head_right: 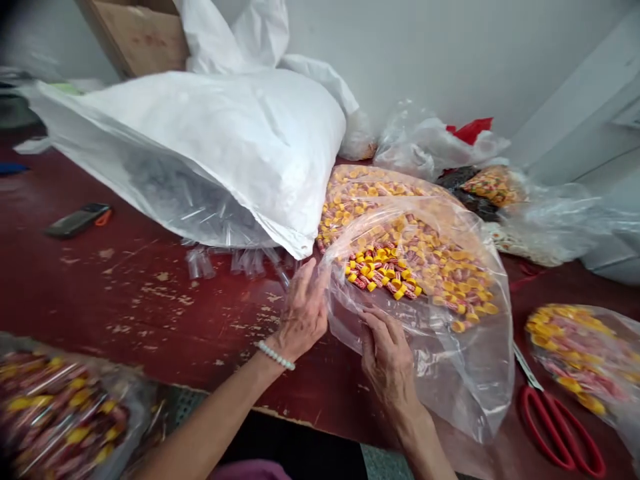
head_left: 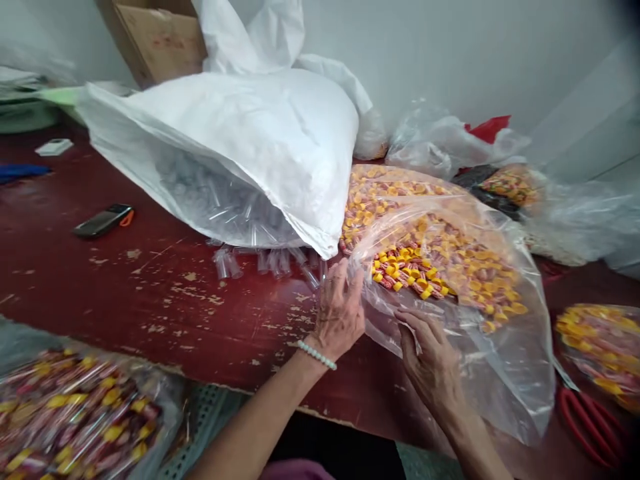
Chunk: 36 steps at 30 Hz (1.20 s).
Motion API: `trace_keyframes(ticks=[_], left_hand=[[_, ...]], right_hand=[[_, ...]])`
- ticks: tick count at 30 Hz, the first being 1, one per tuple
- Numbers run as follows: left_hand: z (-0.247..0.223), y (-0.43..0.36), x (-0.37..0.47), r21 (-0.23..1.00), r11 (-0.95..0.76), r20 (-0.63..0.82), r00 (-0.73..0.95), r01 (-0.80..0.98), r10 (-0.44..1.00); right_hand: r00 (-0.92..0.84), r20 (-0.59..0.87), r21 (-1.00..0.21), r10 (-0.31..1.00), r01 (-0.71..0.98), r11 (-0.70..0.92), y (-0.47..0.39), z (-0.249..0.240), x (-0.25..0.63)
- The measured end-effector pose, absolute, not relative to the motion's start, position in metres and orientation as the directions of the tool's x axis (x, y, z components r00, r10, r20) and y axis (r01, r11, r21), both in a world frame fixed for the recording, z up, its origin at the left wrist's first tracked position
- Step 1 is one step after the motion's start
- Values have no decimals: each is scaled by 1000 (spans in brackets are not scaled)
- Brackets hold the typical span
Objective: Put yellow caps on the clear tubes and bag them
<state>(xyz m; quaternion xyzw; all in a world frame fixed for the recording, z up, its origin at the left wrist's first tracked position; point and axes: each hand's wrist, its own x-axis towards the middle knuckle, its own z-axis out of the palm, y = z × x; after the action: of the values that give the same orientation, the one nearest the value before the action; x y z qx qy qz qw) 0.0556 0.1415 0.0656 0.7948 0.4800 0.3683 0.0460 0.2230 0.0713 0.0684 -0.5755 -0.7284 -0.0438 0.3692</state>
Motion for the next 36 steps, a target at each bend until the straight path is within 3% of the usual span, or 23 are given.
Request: trace_keyframes(ticks=[2,6,9,12,18,28,36], left_hand=[[69,135,18,390,-476,569,200,789,798],[68,148,-82,382,-196,634,-101,903,766],[64,168,-153,397,-129,632,-169,909,756],[59,181,-197,336,-208,617,-48,919,785],[50,197,-210,177,-418,443,307,891,842],[42,172,-194,405,-383,388,223,830,894],[51,138,-200,412,-399,319,281,819,905]], right_hand=[[-72,604,-384,794,846,369,65,73,206],[-145,575,-465,805,752,467,66,71,164],[-215,560,-523,800,656,544,78,58,133],[-230,563,-534,793,632,562,92,41,110],[-229,546,-502,806,681,533,102,26,101],[-238,543,-480,805,699,531,108,27,93],[-152,562,-279,813,890,360,140,32,69]])
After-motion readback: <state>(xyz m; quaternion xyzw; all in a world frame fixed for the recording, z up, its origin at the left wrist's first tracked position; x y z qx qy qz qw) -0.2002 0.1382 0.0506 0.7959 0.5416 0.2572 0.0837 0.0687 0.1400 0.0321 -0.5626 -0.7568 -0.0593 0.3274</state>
